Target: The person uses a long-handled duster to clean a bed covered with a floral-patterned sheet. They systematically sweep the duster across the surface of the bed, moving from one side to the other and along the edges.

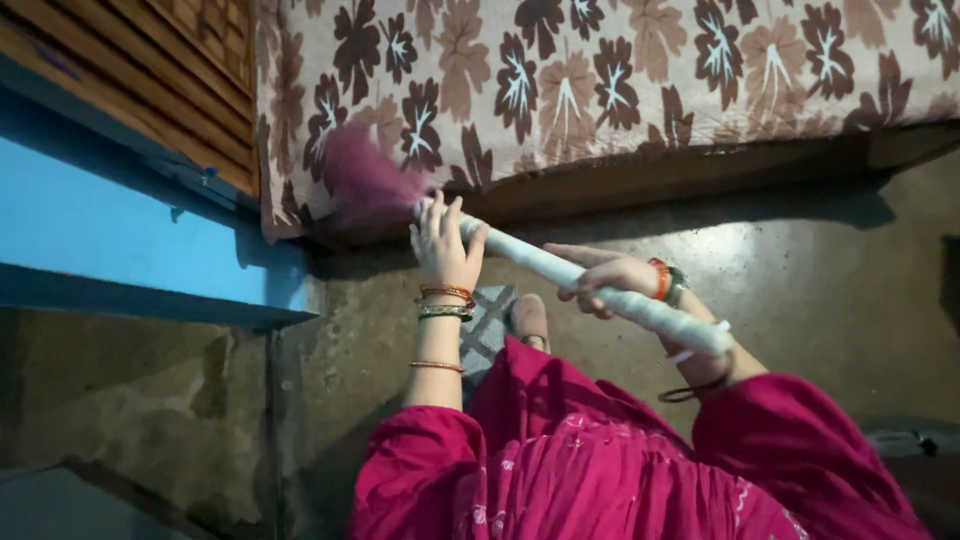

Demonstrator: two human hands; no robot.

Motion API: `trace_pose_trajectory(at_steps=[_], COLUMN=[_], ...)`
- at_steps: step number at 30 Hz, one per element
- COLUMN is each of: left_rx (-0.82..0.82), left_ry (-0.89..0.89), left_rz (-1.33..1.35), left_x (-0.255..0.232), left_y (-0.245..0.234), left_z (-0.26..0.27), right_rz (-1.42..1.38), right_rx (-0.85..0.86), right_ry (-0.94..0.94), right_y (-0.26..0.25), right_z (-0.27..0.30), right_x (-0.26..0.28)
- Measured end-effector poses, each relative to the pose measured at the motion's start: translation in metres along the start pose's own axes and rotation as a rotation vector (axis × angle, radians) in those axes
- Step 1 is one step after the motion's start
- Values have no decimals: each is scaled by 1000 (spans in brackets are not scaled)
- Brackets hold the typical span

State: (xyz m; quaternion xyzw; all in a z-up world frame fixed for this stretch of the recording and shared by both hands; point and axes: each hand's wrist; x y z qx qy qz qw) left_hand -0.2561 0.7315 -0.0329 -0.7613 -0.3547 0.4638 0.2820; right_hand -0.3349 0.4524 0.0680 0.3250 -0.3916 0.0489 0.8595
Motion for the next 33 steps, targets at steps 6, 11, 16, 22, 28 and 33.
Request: trace_pose_trajectory(at_steps=[6, 11, 16, 22, 28, 33], left_rx=[-40, -37, -46, -74, -18, -59], left_ry=[-55, -92, -139, -193, -226, -242], left_rz=[-30, -96, -182, -217, -195, -253], left_x=[11, 26, 53, 86, 104, 128], left_y=[-13, -21, -37, -47, -47, -48], left_z=[0, -4, -31, -75, -126, -132], right_rz=[98, 137, 232, 526, 384, 755], right_rx=[-117, -422, -650, -479, 65, 97], right_ry=[-170, -309, -143, 53, -261, -912], right_y=[-30, -106, -160, -48, 29, 36], right_z=[32, -8, -96, -156, -81, -42], right_x=[37, 55, 70, 65, 114, 162])
Point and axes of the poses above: each hand's wrist, its own z-axis away from the middle knuckle, its own y-axis out of the palm, x = y × z
